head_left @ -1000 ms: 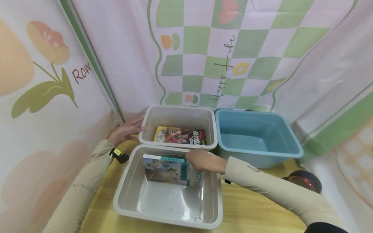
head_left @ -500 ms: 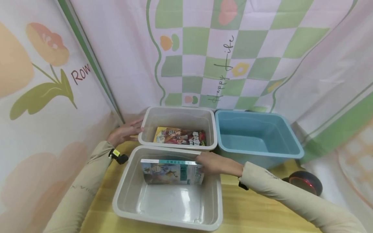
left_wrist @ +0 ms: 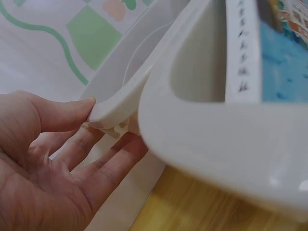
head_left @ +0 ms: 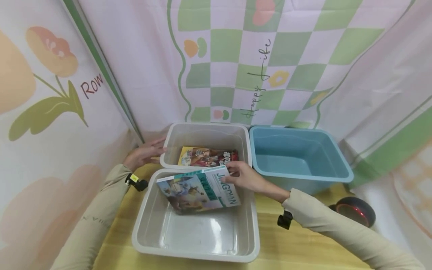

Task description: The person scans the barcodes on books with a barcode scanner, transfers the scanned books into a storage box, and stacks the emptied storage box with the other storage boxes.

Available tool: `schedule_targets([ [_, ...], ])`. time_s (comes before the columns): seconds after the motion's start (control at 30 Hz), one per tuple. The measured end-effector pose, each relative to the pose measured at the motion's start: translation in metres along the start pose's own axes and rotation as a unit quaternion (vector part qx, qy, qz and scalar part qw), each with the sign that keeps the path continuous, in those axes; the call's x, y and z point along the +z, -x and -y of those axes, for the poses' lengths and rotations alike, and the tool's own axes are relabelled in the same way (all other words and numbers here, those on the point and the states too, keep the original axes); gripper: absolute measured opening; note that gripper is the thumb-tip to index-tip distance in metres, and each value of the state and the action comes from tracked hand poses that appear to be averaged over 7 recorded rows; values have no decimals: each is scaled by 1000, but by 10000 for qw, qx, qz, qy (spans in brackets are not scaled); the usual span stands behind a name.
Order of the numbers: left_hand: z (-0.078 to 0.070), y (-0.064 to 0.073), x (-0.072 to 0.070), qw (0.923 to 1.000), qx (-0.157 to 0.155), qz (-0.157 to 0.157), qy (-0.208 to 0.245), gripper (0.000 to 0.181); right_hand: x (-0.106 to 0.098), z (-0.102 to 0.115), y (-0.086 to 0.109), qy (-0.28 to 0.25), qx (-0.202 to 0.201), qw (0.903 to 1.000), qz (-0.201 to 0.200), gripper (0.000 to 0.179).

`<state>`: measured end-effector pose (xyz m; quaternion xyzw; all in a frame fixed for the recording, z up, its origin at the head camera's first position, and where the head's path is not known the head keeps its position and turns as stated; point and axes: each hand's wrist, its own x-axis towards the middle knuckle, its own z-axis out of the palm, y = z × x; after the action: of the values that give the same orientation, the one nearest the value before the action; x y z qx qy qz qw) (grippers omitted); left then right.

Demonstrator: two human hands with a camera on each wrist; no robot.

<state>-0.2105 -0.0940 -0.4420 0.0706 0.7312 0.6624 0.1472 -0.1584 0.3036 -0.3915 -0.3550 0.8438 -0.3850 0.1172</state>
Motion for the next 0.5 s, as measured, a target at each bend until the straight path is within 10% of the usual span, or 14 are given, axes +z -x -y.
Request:
schedule_targets([
  [0.23,-1,-2,0,9998,-111,-93,168,75,0,3,-1,-1392,995,9851,-145,45],
  [0.5,-1,2,3,9997,70,20,253,75,-15,21,10,-1466,1104,9829,-177,48],
])
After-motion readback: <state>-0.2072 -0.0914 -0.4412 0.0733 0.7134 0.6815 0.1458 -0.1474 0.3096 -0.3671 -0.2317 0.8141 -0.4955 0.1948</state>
